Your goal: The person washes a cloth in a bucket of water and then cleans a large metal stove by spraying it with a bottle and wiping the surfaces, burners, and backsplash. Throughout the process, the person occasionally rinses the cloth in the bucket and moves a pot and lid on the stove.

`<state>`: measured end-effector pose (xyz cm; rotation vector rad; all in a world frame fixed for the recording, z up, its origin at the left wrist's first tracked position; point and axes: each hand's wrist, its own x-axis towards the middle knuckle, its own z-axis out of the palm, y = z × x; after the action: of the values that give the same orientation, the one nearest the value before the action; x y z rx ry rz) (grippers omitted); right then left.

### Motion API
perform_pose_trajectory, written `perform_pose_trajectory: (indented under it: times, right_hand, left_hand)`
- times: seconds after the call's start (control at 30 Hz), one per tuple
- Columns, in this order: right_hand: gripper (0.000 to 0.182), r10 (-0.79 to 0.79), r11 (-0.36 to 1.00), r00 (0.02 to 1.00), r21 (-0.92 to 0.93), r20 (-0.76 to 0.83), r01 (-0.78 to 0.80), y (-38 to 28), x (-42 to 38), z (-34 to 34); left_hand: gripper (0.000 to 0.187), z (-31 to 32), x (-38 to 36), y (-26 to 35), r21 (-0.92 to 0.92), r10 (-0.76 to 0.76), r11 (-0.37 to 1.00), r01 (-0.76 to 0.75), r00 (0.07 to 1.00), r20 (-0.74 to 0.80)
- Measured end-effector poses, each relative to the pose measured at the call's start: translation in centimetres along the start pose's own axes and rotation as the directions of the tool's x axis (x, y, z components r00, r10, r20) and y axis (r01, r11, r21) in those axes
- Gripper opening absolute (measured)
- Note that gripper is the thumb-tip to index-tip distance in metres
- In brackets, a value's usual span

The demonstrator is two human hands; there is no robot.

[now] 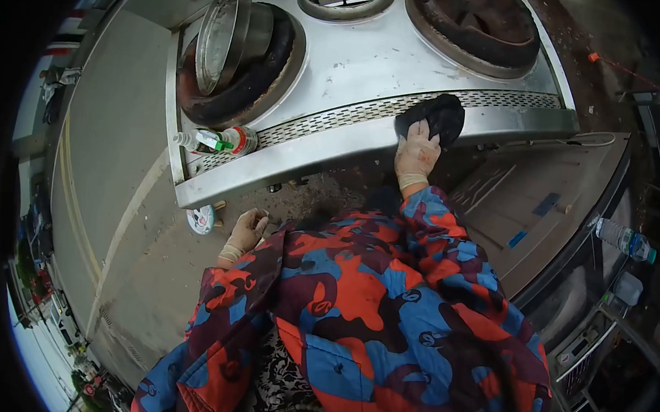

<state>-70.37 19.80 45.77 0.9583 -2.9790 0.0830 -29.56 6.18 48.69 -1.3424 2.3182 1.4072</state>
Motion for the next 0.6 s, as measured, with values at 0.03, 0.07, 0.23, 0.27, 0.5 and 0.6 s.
perform_pose_trajectory:
  times: [0.03,0.07,0.23,0.27,0.5,0.6]
  right_hand:
    - [0.049,-0.120,0.993,0.992,-0.005,0.028,0.120,-2.9,-2.0,0.3]
    - [0.051,-0.186,0.982,0.975,0.025,0.119,0.185,-6.0,-3.6,-0.5]
    - [0.055,-0.482,0.875,0.862,0.030,0.158,0.484,-17.0,-9.3,-0.4]
    - [0.055,-0.507,0.860,0.848,0.033,0.153,0.509,-18.5,-9.9,-0.9]
    - [0.074,-0.431,0.880,0.854,-0.074,0.290,0.469,-18.7,-9.7,-1.5]
    - [0.076,-0.420,0.862,0.847,-0.148,0.325,0.485,-19.1,-9.7,-2.0]
  left_hand:
    - [0.017,0.1,-1.1,-3.2,0.110,0.125,0.987,-0.119,0.991,-0.050]
    - [0.017,-0.5,-2.4,-3.5,0.165,0.120,0.980,-0.108,0.991,-0.066]
    - [0.021,-2.6,-7.3,-8.0,0.347,-0.044,0.936,0.062,0.997,-0.062]
    - [0.021,-2.9,-8.7,-9.6,0.335,-0.057,0.939,0.083,0.995,-0.085]
    - [0.057,-8.6,-7.4,-12.3,-0.494,-0.378,0.850,0.185,0.867,-0.325]
    - [0.083,-12.0,-4.0,-10.5,-0.631,-0.371,0.775,-0.031,0.787,-0.494]
